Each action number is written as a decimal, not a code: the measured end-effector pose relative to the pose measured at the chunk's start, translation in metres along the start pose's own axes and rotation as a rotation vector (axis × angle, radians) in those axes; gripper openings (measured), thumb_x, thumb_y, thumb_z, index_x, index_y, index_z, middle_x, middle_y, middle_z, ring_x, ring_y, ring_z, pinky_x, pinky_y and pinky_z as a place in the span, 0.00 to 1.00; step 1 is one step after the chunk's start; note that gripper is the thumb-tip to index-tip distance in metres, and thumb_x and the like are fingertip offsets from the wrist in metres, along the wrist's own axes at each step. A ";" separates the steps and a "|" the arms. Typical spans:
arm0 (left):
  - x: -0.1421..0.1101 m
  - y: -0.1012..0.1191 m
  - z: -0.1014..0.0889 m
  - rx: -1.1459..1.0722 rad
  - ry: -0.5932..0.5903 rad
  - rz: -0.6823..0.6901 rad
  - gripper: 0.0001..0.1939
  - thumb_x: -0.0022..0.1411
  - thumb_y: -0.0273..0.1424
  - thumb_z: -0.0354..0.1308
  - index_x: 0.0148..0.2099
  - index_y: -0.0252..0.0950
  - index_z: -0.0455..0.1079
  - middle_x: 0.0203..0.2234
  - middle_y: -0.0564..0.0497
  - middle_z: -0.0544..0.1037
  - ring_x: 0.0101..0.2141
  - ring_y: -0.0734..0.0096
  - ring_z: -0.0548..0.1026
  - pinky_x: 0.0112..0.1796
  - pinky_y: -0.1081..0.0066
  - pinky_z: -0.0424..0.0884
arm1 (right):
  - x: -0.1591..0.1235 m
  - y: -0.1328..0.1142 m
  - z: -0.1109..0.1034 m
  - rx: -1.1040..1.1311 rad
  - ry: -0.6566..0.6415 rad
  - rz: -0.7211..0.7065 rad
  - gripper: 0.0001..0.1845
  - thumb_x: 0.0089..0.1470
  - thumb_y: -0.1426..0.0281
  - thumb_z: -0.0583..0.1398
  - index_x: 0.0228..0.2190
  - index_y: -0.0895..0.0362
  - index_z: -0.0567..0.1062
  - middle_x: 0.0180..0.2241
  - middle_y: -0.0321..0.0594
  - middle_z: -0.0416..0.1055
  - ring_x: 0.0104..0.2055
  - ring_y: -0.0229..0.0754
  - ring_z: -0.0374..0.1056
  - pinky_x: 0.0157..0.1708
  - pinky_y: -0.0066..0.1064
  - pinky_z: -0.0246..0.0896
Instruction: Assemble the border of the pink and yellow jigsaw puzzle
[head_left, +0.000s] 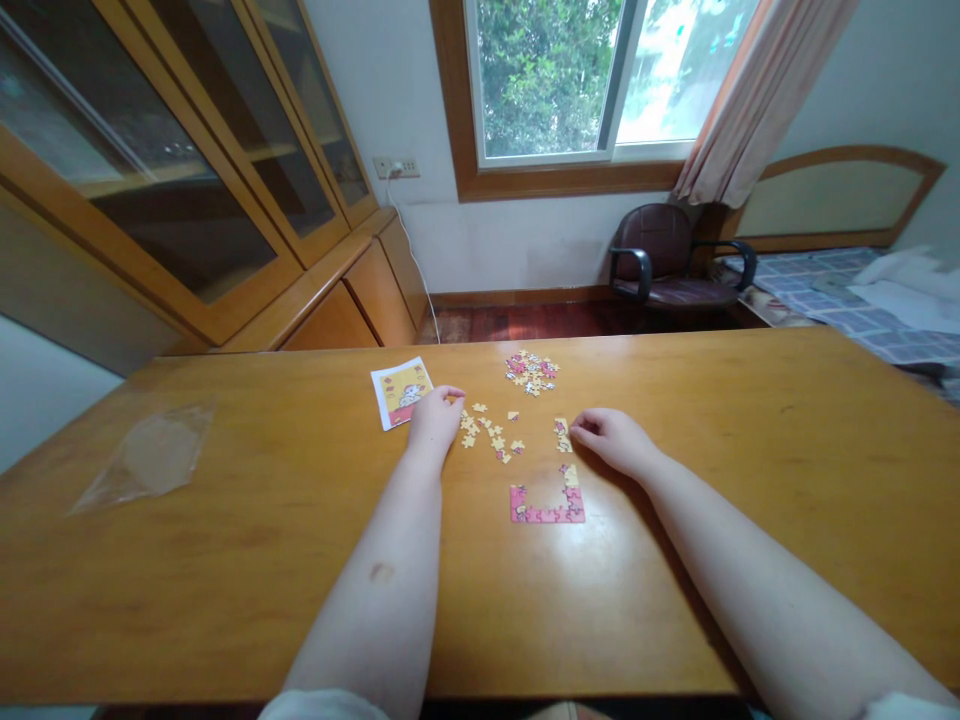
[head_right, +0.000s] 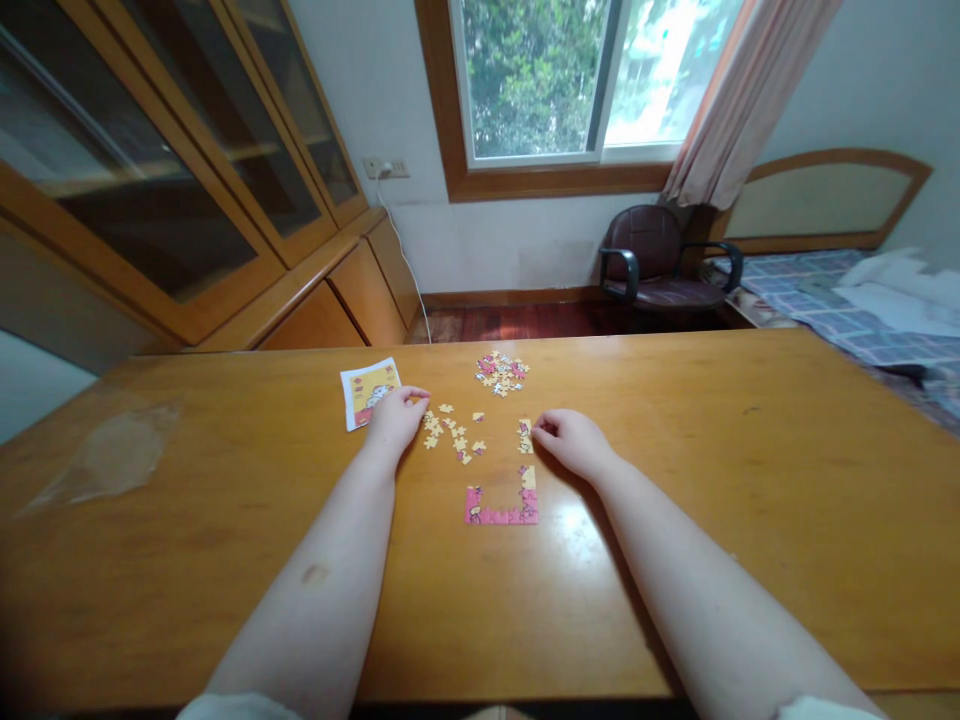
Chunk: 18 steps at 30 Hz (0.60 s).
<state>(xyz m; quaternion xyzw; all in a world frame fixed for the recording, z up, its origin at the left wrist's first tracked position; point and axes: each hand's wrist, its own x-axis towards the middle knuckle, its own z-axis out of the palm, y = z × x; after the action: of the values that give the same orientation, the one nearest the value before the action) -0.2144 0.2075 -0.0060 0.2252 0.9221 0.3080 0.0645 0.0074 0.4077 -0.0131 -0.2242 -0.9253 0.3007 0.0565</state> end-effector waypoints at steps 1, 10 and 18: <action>0.000 0.000 0.000 -0.003 -0.002 0.000 0.11 0.56 0.33 0.54 0.38 0.40 0.76 0.20 0.54 0.72 0.25 0.68 0.71 0.29 0.72 0.64 | 0.000 0.000 0.000 -0.001 0.002 0.002 0.13 0.53 0.62 0.56 0.29 0.55 0.77 0.30 0.40 0.76 0.32 0.41 0.68 0.31 0.29 0.56; -0.010 0.010 -0.007 0.079 -0.104 0.155 0.12 0.56 0.30 0.54 0.40 0.41 0.76 0.23 0.53 0.75 0.29 0.67 0.73 0.31 0.72 0.65 | 0.003 0.003 0.003 0.032 0.043 0.009 0.13 0.52 0.62 0.56 0.29 0.56 0.77 0.29 0.39 0.75 0.31 0.40 0.67 0.30 0.29 0.56; -0.033 0.029 -0.010 0.204 -0.456 0.490 0.13 0.56 0.28 0.54 0.40 0.44 0.78 0.36 0.52 0.80 0.37 0.67 0.76 0.40 0.72 0.68 | 0.005 0.003 0.003 0.025 0.044 0.013 0.12 0.52 0.62 0.57 0.28 0.56 0.77 0.28 0.39 0.76 0.30 0.40 0.68 0.30 0.29 0.56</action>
<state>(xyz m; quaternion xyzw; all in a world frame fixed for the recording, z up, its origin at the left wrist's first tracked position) -0.1763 0.2078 0.0189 0.5083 0.8285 0.1623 0.1698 0.0036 0.4099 -0.0176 -0.2361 -0.9184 0.3077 0.0779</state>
